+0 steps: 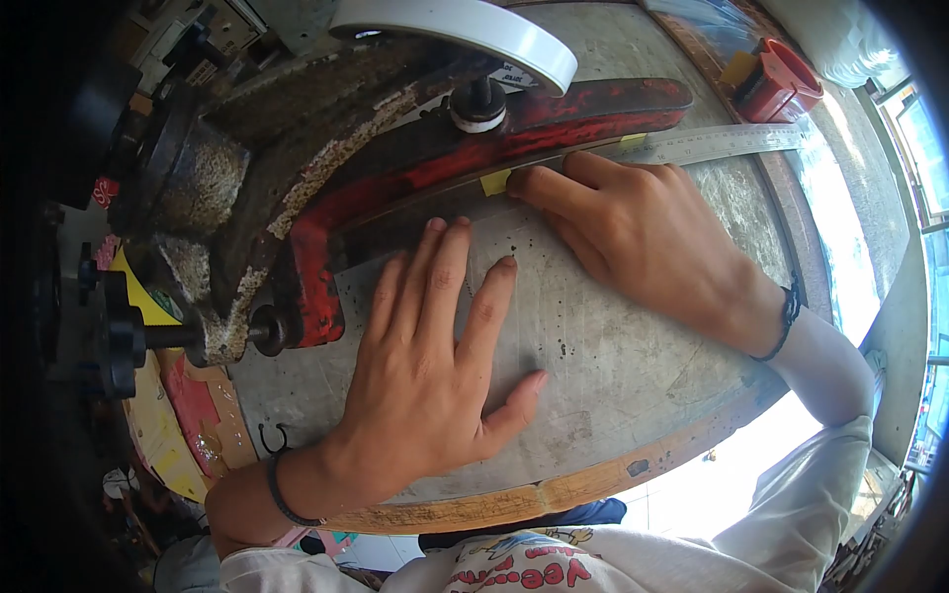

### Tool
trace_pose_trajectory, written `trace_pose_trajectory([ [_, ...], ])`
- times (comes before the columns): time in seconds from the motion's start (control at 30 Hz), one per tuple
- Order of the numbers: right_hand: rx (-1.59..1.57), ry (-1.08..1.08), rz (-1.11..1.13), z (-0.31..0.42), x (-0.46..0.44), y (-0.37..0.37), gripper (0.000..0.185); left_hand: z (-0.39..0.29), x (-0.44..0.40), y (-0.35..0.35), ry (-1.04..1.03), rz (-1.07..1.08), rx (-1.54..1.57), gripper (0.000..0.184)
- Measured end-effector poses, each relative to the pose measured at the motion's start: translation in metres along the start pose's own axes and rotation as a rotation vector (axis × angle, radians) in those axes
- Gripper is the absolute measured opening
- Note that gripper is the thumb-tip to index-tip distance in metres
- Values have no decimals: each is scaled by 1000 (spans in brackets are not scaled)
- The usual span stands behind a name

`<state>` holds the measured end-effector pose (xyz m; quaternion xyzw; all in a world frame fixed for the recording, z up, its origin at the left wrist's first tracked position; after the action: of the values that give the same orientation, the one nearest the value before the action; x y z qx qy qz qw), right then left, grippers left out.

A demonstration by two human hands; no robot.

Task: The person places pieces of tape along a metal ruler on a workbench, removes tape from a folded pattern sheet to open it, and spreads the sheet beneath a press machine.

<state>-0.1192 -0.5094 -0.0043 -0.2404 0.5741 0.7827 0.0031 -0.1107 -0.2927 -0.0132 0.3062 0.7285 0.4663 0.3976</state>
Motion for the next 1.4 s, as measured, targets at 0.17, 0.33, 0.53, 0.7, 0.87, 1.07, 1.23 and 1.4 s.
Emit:
trace_pose_trajectory([
  [0.17, 4, 0, -5, -1, 1, -1, 22, 0, 0, 0, 1, 1, -3, 69],
  [0.33, 4, 1, -7, -1, 1, -1, 23, 0, 0, 1, 0, 1, 3, 68],
  [0.53, 5, 0, -3, 0, 1, 0, 24, 0, 0, 0, 1, 1, 8, 69],
  [0.7, 0, -6, -4, 0, 0, 0, 24, 0, 0, 0, 2, 2, 4, 69],
  [0.87, 1, -3, -7, 0, 1, 0, 23, -1, -1, 1, 1, 5, 1, 69],
  [1.07, 3, 1, -15, 0, 1, -1, 23, 0, 0, 0, -4, -5, -3, 69],
  [1.23, -2, -4, -16, -1, 1, -2, 22, 0, 1, 0, -9, -8, -5, 69],
  [1.4, 3, 5, -21, 0, 1, -1, 23, 0, 1, 0, -2, 2, -5, 69],
])
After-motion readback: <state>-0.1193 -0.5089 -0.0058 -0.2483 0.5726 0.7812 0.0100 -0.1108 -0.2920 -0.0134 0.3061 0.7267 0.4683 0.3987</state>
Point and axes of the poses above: each hand's wrist, its own x-axis away from the middle knuckle, its own y-axis out of the back of the hand, z = x × y, the point moved 1 cm from there along -x, towards the middle knuckle, and after that the axes turned 5 degrees about -z, right-handed, at the moved point
